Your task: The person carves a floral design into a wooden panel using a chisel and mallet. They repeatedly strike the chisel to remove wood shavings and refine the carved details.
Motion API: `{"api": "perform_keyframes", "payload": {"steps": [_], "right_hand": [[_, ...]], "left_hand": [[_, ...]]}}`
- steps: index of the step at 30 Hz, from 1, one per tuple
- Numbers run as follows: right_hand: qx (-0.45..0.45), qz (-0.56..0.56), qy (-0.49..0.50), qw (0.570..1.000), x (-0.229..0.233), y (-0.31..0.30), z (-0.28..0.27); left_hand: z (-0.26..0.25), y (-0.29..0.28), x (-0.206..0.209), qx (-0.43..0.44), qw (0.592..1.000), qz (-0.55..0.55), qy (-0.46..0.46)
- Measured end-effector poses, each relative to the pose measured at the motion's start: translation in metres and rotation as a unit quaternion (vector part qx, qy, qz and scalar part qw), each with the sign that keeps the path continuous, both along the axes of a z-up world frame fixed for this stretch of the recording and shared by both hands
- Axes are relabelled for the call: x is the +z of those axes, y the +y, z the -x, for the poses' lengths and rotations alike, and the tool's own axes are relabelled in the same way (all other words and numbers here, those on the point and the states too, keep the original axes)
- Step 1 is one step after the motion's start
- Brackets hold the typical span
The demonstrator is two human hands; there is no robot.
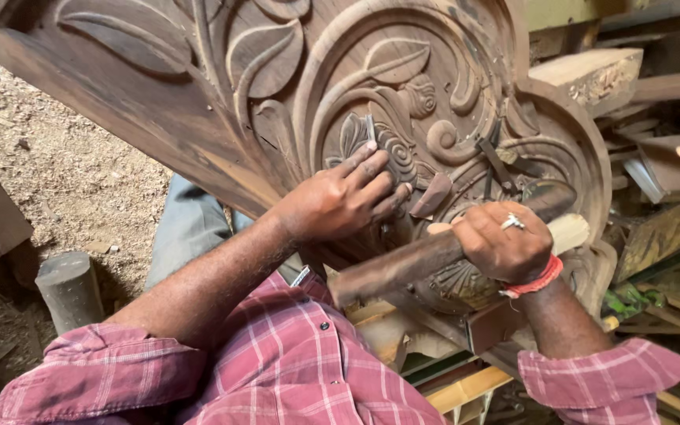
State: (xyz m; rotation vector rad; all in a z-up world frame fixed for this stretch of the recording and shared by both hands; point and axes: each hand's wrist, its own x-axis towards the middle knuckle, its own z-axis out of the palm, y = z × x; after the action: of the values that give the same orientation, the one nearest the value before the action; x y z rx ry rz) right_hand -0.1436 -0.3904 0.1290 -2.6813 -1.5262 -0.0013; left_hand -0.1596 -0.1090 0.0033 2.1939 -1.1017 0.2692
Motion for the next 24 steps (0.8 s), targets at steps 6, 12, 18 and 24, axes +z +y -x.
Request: {"api": "perform_keyframes", "payload": {"steps": [6,12,18,24], "right_hand": [[-0.042,0.048,0.002,0.998,0.001,0.001,0.001],[0.008,0.034,-0.035,0.999,0.0,0.002,0.007],[0.01,-0.002,0.02,1.0,-0.001,0.004,0.008],[-0.05,0.045,0.004,0.998,-0.005,0.004,0.008]], "left_hand": [[-0.006,0.001,0.001,-0.018,0.999,0.024,0.024],[-0.007,0.002,0.001,-0.02,1.0,0.017,0.002],[-0.006,0.007,0.003,-0.023,0.999,0.021,0.007],[-0.013,0.014,0.0,-0.044,0.998,0.041,0.009]]}}
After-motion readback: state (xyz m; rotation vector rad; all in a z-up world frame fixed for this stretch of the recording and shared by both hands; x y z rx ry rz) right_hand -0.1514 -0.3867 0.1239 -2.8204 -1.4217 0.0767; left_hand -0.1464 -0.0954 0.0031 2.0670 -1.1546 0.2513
